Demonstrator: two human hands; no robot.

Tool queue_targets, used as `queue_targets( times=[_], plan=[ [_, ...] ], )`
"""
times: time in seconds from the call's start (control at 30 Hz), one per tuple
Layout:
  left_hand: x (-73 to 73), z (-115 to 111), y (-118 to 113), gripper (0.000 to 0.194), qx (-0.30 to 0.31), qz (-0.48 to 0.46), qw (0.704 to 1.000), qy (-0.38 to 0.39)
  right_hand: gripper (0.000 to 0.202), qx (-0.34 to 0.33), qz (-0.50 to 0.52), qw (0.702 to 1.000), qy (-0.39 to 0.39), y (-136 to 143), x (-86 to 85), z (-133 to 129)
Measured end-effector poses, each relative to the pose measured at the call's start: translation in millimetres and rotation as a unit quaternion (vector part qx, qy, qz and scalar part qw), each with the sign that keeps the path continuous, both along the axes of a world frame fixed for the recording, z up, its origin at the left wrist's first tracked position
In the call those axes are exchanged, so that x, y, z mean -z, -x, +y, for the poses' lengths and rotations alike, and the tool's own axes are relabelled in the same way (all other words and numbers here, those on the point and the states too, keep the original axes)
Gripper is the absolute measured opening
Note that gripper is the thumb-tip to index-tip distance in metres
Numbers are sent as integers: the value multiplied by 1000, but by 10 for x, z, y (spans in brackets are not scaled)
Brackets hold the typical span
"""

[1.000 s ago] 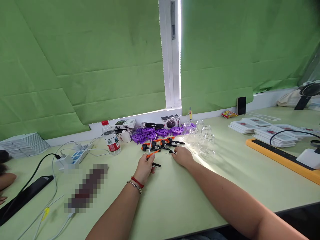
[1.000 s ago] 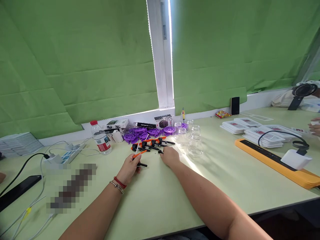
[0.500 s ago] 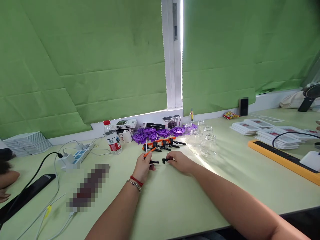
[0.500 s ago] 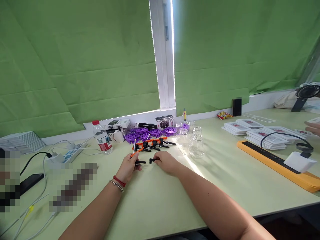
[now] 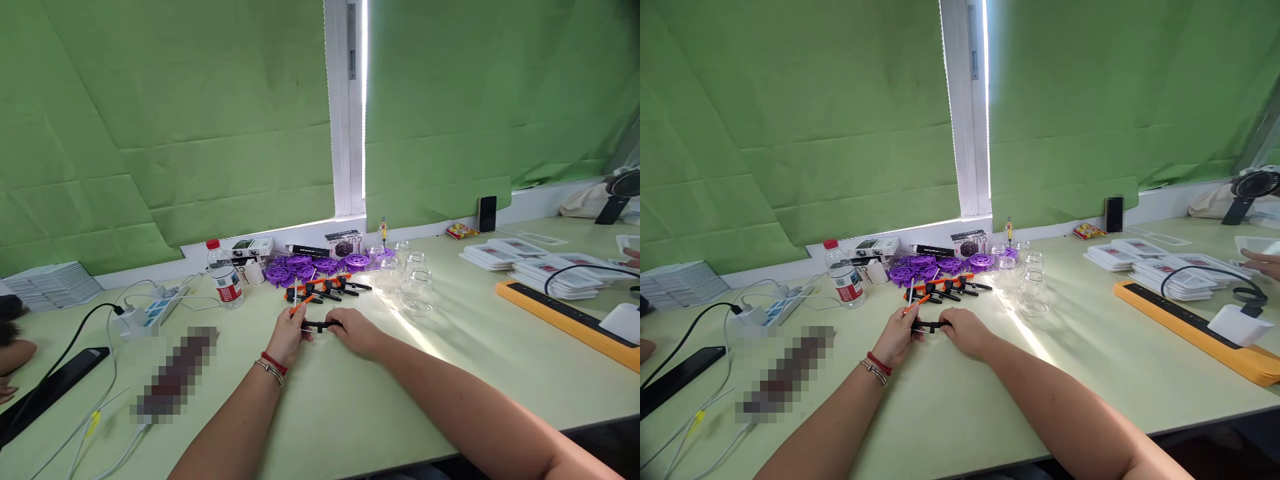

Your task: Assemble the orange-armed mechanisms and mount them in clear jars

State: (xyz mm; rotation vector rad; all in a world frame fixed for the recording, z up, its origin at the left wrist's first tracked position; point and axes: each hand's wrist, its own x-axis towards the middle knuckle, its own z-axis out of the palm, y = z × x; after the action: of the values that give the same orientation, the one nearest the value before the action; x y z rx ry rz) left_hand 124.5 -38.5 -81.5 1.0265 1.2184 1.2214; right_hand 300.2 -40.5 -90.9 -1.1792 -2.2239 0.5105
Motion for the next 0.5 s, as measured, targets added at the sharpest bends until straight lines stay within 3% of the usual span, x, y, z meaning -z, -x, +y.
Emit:
queue_targets(
  times=[0.3, 0.5],
  plan=[
    [37, -14, 33, 39, 42, -27, 998, -23, 15, -1, 17, 1000, 18, -43, 59, 75],
    [40, -17, 35, 46, 53, -60, 997, 5, 15, 8, 15, 1000, 17, -50, 75, 84]
  ],
)
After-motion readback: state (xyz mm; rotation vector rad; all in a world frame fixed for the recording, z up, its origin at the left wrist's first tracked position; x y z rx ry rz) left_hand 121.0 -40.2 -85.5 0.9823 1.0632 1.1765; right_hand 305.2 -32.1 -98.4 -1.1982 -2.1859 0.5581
